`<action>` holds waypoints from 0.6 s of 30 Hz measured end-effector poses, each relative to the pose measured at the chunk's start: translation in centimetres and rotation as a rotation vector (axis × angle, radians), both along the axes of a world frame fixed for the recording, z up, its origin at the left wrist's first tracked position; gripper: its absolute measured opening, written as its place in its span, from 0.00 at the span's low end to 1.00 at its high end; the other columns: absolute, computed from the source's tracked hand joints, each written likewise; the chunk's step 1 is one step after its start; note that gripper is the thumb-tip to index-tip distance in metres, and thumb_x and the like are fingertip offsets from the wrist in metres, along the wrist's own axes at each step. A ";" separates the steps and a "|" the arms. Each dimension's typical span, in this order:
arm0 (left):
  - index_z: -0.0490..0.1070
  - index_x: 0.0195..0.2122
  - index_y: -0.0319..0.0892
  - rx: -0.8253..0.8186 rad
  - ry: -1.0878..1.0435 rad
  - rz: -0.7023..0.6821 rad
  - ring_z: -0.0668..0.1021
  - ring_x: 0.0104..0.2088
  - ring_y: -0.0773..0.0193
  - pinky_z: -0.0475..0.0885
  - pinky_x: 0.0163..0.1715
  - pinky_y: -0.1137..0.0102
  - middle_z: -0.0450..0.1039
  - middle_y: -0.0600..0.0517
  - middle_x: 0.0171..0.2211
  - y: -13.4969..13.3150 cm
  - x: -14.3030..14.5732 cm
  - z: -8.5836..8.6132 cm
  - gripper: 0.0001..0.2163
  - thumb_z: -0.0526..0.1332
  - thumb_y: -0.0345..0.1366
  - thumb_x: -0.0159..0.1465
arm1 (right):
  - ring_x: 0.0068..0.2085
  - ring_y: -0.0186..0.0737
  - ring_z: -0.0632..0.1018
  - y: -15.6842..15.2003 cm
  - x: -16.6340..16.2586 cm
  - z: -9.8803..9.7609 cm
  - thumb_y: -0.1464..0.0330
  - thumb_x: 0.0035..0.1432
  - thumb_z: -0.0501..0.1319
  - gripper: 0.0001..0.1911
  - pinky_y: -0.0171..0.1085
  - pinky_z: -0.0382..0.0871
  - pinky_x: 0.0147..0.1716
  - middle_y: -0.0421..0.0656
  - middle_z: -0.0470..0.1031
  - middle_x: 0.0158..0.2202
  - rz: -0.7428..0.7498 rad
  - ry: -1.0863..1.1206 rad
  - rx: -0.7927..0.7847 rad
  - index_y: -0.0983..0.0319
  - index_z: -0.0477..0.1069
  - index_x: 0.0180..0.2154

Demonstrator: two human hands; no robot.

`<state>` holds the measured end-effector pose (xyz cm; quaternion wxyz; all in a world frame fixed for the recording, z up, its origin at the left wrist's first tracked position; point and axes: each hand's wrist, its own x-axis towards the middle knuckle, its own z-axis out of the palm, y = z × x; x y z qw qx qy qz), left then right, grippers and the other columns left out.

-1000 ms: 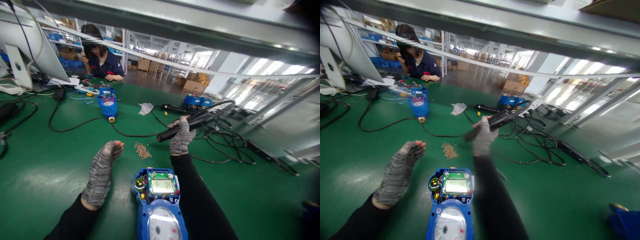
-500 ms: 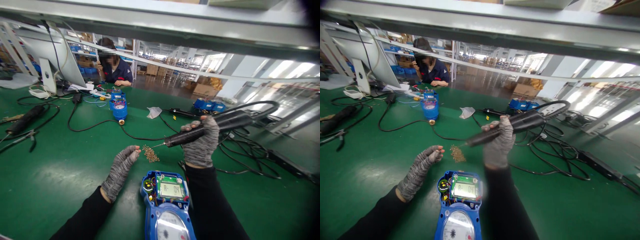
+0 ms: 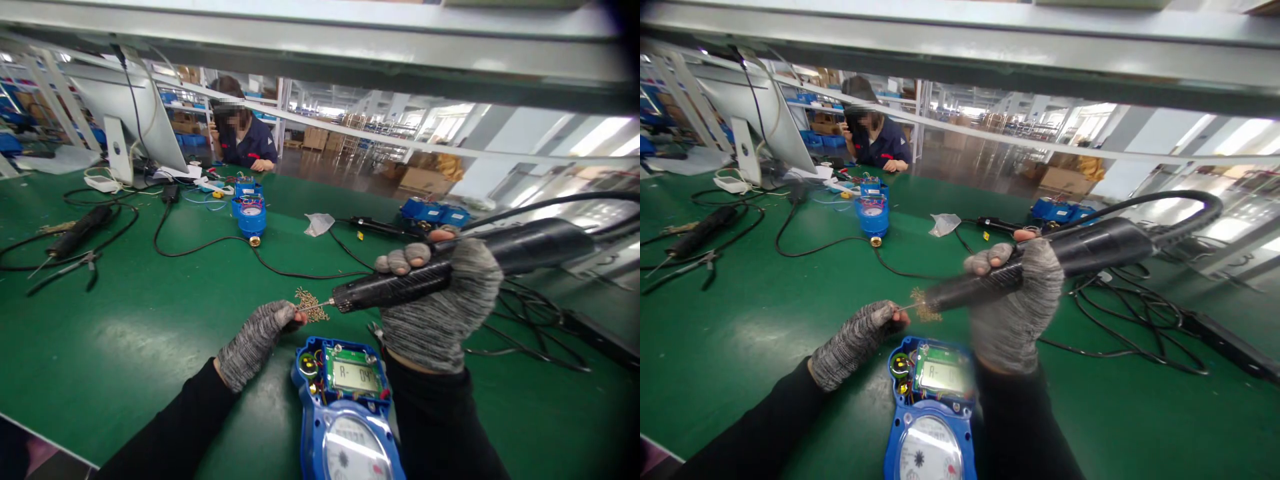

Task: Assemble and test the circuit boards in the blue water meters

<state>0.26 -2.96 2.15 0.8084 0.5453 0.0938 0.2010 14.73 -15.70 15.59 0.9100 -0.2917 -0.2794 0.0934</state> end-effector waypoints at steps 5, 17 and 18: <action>0.78 0.35 0.38 0.031 0.032 0.014 0.78 0.40 0.63 0.73 0.48 0.68 0.78 0.46 0.38 -0.2 -0.4 1.1 0.15 0.64 0.47 0.64 | 0.24 0.33 0.66 0.0 -0.3 0.1 0.62 0.47 0.74 0.18 0.34 0.68 0.25 0.35 0.66 0.23 -0.010 -0.008 -0.025 0.62 0.71 0.36; 0.71 0.57 0.48 0.062 0.074 -0.223 0.73 0.59 0.50 0.65 0.62 0.50 0.71 0.43 0.58 0.9 -2.2 3.1 0.25 0.68 0.49 0.60 | 0.24 0.32 0.66 -1.7 -0.8 1.5 0.60 0.50 0.74 0.18 0.34 0.68 0.26 0.36 0.65 0.25 0.004 -0.086 -0.048 0.63 0.72 0.37; 0.69 0.59 0.49 0.084 0.089 -0.351 0.71 0.61 0.48 0.65 0.62 0.49 0.70 0.44 0.59 0.9 -2.5 3.4 0.29 0.72 0.44 0.56 | 0.25 0.32 0.65 -2.1 -1.0 1.9 0.60 0.49 0.75 0.19 0.33 0.68 0.26 0.36 0.65 0.25 -0.012 -0.096 -0.049 0.63 0.72 0.37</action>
